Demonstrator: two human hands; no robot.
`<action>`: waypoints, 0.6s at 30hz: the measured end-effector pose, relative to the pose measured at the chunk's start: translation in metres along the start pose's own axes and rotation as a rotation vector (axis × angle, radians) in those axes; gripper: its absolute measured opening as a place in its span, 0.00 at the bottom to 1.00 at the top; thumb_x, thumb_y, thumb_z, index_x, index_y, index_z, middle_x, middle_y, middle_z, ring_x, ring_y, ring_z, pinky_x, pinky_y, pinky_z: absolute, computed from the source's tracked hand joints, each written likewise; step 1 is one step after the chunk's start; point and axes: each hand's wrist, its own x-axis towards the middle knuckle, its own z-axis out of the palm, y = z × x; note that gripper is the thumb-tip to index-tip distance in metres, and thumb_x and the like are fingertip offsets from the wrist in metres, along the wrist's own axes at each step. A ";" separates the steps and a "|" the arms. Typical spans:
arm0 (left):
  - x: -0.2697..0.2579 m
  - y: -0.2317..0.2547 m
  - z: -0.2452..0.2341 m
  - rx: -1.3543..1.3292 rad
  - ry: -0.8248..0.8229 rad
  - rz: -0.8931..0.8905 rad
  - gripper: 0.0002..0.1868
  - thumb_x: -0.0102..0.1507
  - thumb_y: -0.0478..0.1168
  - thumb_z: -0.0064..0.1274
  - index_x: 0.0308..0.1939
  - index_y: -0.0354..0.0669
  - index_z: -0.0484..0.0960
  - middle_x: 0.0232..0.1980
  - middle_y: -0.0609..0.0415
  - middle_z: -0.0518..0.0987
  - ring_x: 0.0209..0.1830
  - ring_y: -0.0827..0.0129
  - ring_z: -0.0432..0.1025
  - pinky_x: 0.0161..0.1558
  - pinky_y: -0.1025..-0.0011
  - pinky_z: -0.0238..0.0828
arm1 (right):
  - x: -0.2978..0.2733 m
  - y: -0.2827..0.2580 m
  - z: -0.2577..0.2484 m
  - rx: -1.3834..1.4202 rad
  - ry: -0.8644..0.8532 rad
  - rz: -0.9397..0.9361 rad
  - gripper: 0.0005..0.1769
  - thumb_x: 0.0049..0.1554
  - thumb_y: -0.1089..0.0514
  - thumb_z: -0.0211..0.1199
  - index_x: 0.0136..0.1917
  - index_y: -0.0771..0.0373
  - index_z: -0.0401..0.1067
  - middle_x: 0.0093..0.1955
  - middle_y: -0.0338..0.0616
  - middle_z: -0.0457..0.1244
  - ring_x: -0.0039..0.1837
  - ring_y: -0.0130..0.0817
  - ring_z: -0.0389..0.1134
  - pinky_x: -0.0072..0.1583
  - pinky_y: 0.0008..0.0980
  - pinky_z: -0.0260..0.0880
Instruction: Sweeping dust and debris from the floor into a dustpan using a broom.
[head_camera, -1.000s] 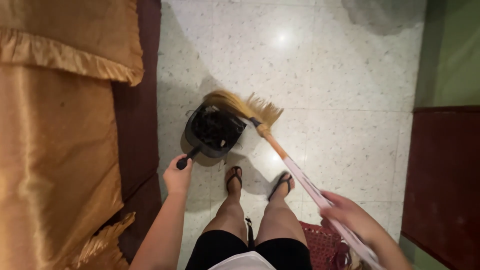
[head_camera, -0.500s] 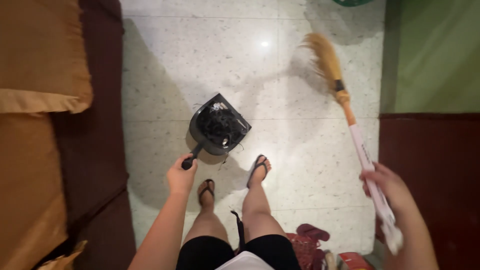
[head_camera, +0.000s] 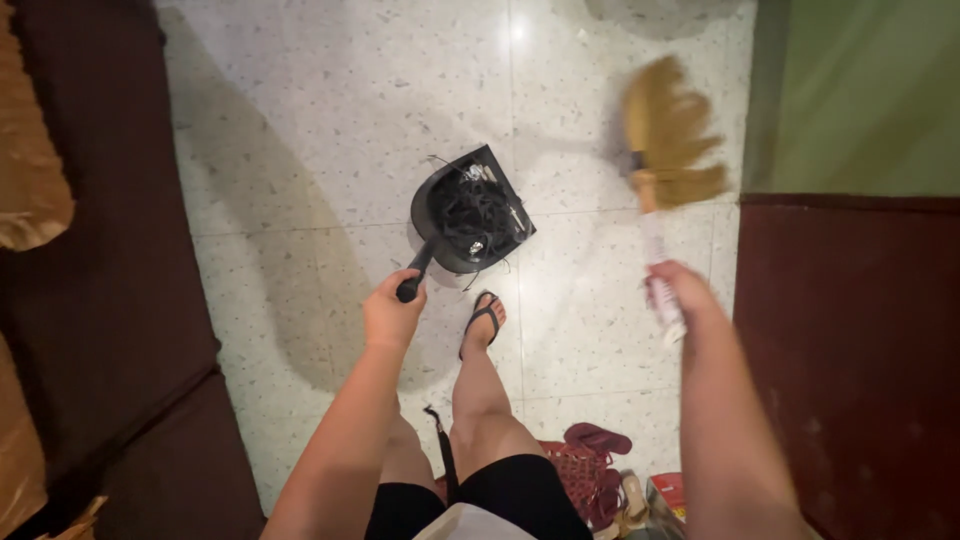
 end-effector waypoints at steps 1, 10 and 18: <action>-0.001 0.004 0.004 0.003 -0.005 0.003 0.15 0.56 0.42 0.65 0.47 0.49 0.87 0.42 0.44 0.85 0.40 0.53 0.80 0.44 0.64 0.76 | -0.013 0.007 0.009 0.006 0.003 0.003 0.12 0.59 0.52 0.61 0.49 0.62 0.70 0.36 0.42 0.65 0.35 0.33 0.65 0.37 0.34 0.67; 0.006 0.018 0.018 0.007 0.021 0.033 0.15 0.56 0.41 0.65 0.47 0.49 0.87 0.38 0.43 0.84 0.37 0.58 0.80 0.42 0.66 0.76 | -0.255 -0.069 0.035 -0.176 -0.107 0.218 0.40 0.51 0.60 0.65 0.76 0.58 0.58 0.38 0.44 0.67 0.32 0.27 0.62 0.34 0.26 0.65; 0.009 0.029 0.019 0.001 0.022 -0.039 0.15 0.57 0.44 0.66 0.47 0.49 0.86 0.37 0.46 0.84 0.35 0.62 0.79 0.42 0.67 0.76 | -0.328 -0.104 -0.035 -0.115 0.042 0.196 0.43 0.50 0.59 0.68 0.78 0.53 0.61 0.36 0.51 0.67 0.29 0.33 0.62 0.29 0.32 0.65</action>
